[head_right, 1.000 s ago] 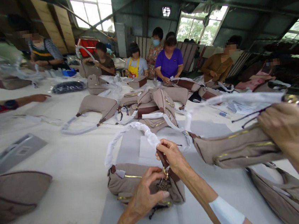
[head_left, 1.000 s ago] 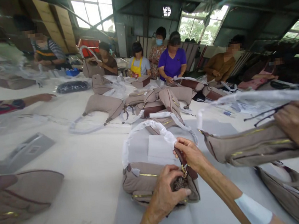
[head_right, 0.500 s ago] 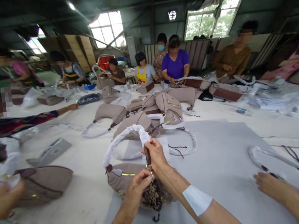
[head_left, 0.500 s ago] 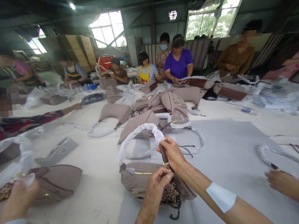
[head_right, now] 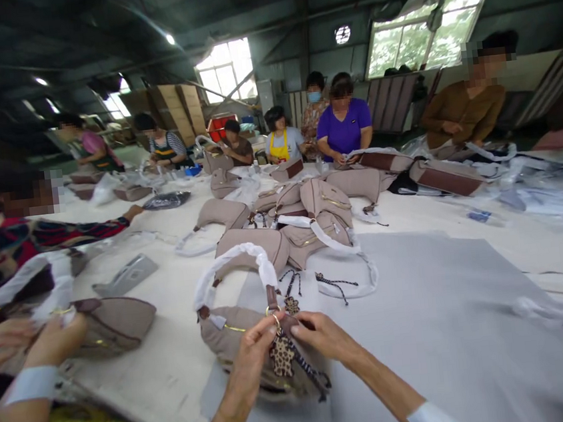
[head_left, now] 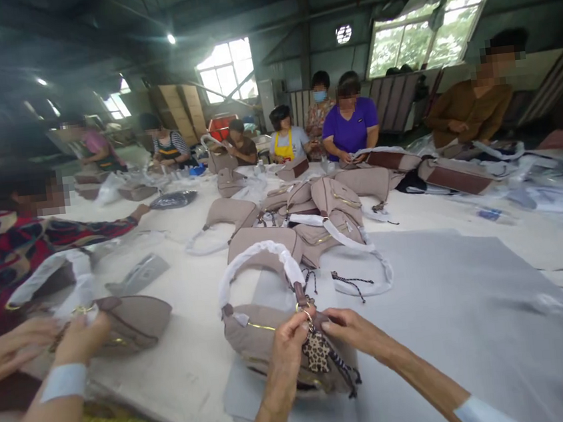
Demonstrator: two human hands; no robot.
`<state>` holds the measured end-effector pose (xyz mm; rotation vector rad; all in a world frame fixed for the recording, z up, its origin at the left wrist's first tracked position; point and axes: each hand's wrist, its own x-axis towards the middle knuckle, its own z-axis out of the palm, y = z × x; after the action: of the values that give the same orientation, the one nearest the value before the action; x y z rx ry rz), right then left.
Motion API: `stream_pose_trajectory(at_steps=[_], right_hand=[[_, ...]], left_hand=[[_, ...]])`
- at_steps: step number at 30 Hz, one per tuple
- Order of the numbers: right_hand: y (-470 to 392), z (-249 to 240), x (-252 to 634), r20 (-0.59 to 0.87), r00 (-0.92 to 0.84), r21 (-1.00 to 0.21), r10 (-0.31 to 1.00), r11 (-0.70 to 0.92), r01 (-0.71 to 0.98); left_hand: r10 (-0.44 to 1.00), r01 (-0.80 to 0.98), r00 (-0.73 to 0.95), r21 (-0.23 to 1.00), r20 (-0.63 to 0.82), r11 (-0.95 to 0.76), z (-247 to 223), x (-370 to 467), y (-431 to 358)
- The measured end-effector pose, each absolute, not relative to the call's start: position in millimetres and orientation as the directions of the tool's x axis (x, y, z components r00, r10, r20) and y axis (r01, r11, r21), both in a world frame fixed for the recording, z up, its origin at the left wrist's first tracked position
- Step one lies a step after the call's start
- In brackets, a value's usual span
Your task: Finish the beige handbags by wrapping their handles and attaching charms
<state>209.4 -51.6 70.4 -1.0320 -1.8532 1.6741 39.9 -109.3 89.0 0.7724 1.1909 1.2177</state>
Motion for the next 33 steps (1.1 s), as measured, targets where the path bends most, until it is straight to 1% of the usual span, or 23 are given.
stream_pose_trajectory(at_steps=[1,3,5,7,10,13,15,17,19,21,24,26,29,31,33], right_hand=[[-64,63,205,-0.155,-0.592,-0.967,0.791,0.000,0.253],[-90,49,191,-0.193,-0.512,-0.958,0.837,-0.049,0.282],[-114,39,178,-0.250,-0.490,-0.956,0.835,-0.134,0.260],[-130,34,170,-0.275,-0.498,-0.956,0.823,-0.178,0.234],[-143,32,170,-0.252,-0.486,-0.956,0.837,-0.137,0.258],[-144,36,175,-0.228,-0.468,-0.951,0.854,-0.091,0.296],[-140,41,175,-0.213,-0.460,-0.965,0.862,-0.110,0.240],[-132,47,172,-0.213,-0.440,-0.977,0.872,-0.177,0.122],[-120,54,166,-0.247,-0.437,-0.966,0.865,-0.257,0.036],[-106,60,159,-0.292,-0.462,-0.946,0.837,-0.323,0.012],[-83,64,146,-0.307,-0.538,-0.928,0.785,-0.372,-0.013],[-70,63,138,-0.289,-0.589,-0.934,0.755,-0.358,-0.001],[-54,62,127,-0.275,-0.668,-0.946,0.691,-0.318,0.060],[-47,62,120,-0.262,-0.702,-0.952,0.663,-0.295,0.078],[-43,62,115,-0.234,-0.697,-0.961,0.677,-0.268,0.062]], left_hand=[[0.965,-0.252,-0.064,0.940,-0.255,0.232,90,35,-114],[0.960,-0.195,-0.057,0.946,-0.276,0.260,89,24,-127],[0.946,-0.155,-0.065,0.940,-0.317,0.304,86,17,-143],[0.932,-0.147,-0.093,0.931,-0.350,0.335,81,14,-159],[0.920,-0.173,-0.141,0.924,-0.366,0.341,77,17,-179],[0.929,-0.222,-0.173,0.932,-0.328,0.287,74,22,-189],[0.938,-0.252,-0.168,0.933,-0.303,0.257,73,25,-191],[0.942,-0.261,-0.156,0.932,-0.297,0.251,72,27,-191],[0.942,-0.251,-0.143,0.932,-0.304,0.263,72,29,-188],[0.946,-0.241,-0.128,0.935,-0.297,0.261,72,28,-183],[0.952,-0.226,-0.099,0.938,-0.290,0.263,71,22,-175],[0.952,-0.201,-0.075,0.940,-0.297,0.277,71,14,-170],[0.952,-0.138,-0.048,0.946,-0.303,0.294,74,5,-164],[0.951,-0.106,-0.096,0.953,-0.293,0.283,78,4,-162],[0.943,-0.112,-0.192,0.961,-0.272,0.254,81,7,-162]])
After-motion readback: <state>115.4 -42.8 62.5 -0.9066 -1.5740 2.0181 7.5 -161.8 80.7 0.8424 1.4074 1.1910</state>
